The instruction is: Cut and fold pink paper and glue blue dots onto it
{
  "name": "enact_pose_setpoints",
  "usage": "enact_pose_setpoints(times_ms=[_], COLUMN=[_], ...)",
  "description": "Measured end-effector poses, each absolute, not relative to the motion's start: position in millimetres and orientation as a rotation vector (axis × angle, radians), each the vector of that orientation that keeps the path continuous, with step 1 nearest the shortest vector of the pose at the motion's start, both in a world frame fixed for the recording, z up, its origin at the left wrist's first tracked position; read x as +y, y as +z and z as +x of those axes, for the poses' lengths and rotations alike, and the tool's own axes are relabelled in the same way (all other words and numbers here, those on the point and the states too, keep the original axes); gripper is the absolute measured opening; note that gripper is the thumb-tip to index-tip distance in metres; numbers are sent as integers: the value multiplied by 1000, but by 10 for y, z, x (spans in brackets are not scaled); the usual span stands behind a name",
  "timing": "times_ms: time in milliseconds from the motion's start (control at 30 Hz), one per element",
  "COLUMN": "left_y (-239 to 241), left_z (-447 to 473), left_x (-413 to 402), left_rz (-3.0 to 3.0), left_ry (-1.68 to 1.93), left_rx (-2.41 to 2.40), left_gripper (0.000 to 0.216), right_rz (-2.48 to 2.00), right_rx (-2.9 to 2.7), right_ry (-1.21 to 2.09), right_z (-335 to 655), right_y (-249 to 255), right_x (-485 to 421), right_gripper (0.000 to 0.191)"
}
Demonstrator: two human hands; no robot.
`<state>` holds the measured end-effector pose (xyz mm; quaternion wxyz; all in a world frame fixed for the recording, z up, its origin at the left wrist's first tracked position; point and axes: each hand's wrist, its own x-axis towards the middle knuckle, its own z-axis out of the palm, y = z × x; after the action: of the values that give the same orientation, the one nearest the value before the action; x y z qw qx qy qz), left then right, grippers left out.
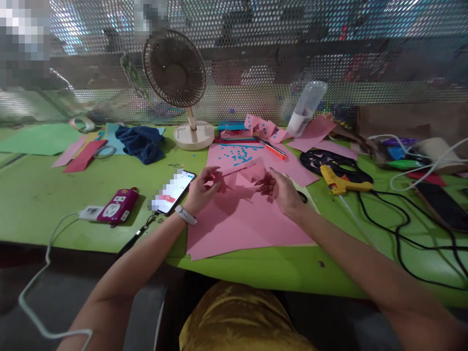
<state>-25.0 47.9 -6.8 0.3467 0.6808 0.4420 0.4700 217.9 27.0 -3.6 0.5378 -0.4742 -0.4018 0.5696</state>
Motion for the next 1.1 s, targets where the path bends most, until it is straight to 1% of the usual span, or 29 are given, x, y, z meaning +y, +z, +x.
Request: enact_pose_setpoints(times_ms=[100,167,300,433,500,633,767,933,967,1100], left_y=[-66,-58,-46,-43,-37,-24,-46,-97,-98,-46], left_z=[-268,-278,-289,-282,-273,-257,-255,-306,-319,-348], left_x=[476,460,425,427,435,429,439,558,582,609], left_rz=[1939,2085,2290,2331,2319,2191,1977,1804,1722,1412], left_ry=[1281,1285,1249,1278,1330,1297,1292,1278,1257,1187], left_rx=[1142,1114,1054,1023,1020,1052,1078,1133,1154,1183], left_gripper=[35,35,42,38,35,34,37,53,53,37], right_rz=[-1167,-1180,-1267,-1354,-1341,-1288,-1330,-1337,-1327,-1355], right_rx=[-967,-1031,-1269,-1467,-1473,-1414,-1530,-1524,-1520,-1618], right_ry=[1374,1285,1067,907,893,957,835,798,785,650], right_z=[2209,2220,2222,2227,2238,2264,2282,2319,2329,2349], right_y=[-24,-12,24,31,15,-27,-50,-67,-66,-27], right_x=[297,303,274,258,270,291,281,295,299,288], right_gripper=[55,55,41,19,22,31,35,35,35,40])
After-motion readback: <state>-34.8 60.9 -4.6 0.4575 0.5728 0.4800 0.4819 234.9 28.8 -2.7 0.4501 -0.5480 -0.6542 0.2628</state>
